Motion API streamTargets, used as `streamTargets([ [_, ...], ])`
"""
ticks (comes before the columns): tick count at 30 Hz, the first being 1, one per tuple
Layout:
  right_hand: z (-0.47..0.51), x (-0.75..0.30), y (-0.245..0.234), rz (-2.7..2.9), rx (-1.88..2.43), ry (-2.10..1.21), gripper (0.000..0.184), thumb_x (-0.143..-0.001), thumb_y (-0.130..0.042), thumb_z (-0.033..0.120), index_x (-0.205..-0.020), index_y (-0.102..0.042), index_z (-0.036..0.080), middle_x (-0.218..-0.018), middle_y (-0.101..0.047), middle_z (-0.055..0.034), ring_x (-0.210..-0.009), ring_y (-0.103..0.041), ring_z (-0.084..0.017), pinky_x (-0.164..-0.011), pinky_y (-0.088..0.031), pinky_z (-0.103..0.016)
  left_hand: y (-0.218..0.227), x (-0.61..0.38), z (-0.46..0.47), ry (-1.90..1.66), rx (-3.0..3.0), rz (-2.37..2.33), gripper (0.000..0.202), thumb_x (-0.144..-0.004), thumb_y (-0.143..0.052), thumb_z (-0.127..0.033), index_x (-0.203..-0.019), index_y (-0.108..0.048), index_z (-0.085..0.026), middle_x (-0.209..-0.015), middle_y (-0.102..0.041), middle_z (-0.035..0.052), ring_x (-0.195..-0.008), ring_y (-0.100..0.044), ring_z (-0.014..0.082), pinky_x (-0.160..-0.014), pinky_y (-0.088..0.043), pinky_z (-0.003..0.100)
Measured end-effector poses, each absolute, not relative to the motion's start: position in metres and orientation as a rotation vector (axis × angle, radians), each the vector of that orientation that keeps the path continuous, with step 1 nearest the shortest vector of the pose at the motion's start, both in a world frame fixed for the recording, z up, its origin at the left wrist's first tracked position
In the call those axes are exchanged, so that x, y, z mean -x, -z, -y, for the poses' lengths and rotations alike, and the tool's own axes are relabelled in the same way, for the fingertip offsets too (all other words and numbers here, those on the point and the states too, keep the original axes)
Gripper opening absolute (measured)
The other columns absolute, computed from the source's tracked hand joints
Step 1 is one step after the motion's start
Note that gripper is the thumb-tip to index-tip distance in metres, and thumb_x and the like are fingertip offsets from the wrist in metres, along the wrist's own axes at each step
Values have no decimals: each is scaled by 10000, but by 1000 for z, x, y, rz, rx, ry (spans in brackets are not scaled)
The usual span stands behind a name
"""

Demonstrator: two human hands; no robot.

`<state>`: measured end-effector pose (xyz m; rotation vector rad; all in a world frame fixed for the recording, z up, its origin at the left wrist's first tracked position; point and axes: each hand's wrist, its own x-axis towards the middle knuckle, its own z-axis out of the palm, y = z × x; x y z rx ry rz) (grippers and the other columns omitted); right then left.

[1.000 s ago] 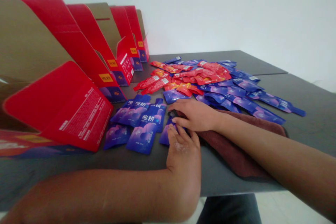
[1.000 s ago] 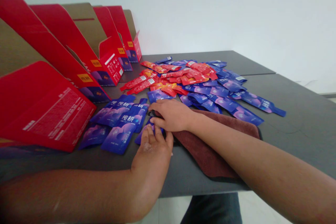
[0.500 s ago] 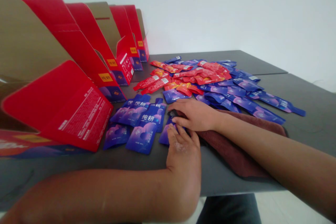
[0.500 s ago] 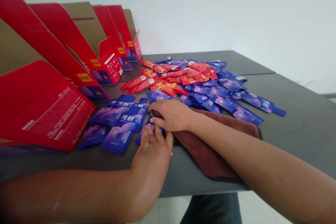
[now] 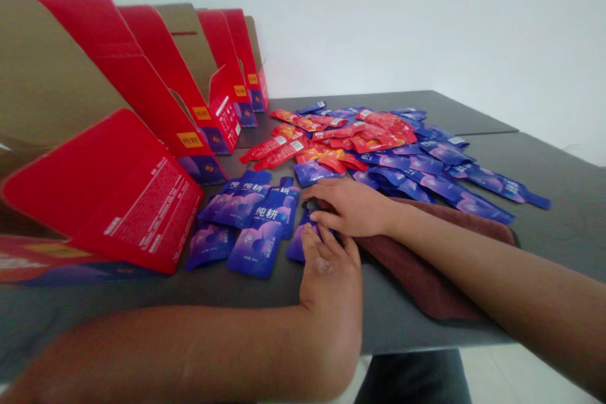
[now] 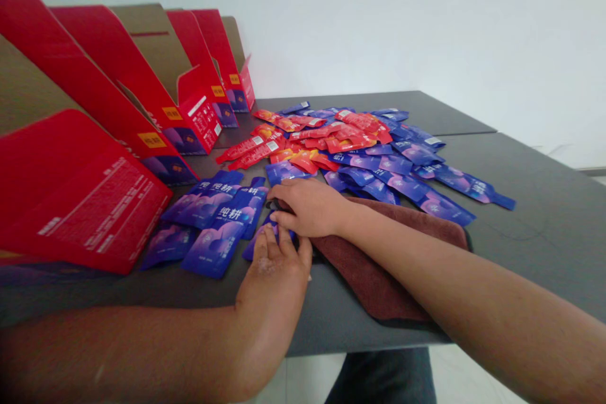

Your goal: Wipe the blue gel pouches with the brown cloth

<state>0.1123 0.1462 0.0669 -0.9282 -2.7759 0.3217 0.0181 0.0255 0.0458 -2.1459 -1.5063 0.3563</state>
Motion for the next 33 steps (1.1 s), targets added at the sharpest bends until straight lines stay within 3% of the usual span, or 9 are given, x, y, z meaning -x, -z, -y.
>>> streamTargets([
  [23, -146, -112, -66, 2779, 907, -310, 376, -900, -509, 353, -1224, -578, 175, -1090, -648, -114, -1007, -601, -238, -884, -435, -370, -44, -20, -28, -341, 2163, 1536, 478, -868, -397, -68, -1333, -508, -84, -1251, -643, 224, -1131, -622, 322, -975, -488, 472],
  [33, -147, -112, -66, 2776, 898, -315, 371, -900, -516, 351, -1219, -583, 174, -1095, -649, -119, -1014, -599, -239, -880, -431, -370, -46, -20, -27, -372, 2166, 1522, 482, -864, -387, -63, -1332, -501, -60, -1261, -614, 273, -1126, -620, 333, -980, -484, 456],
])
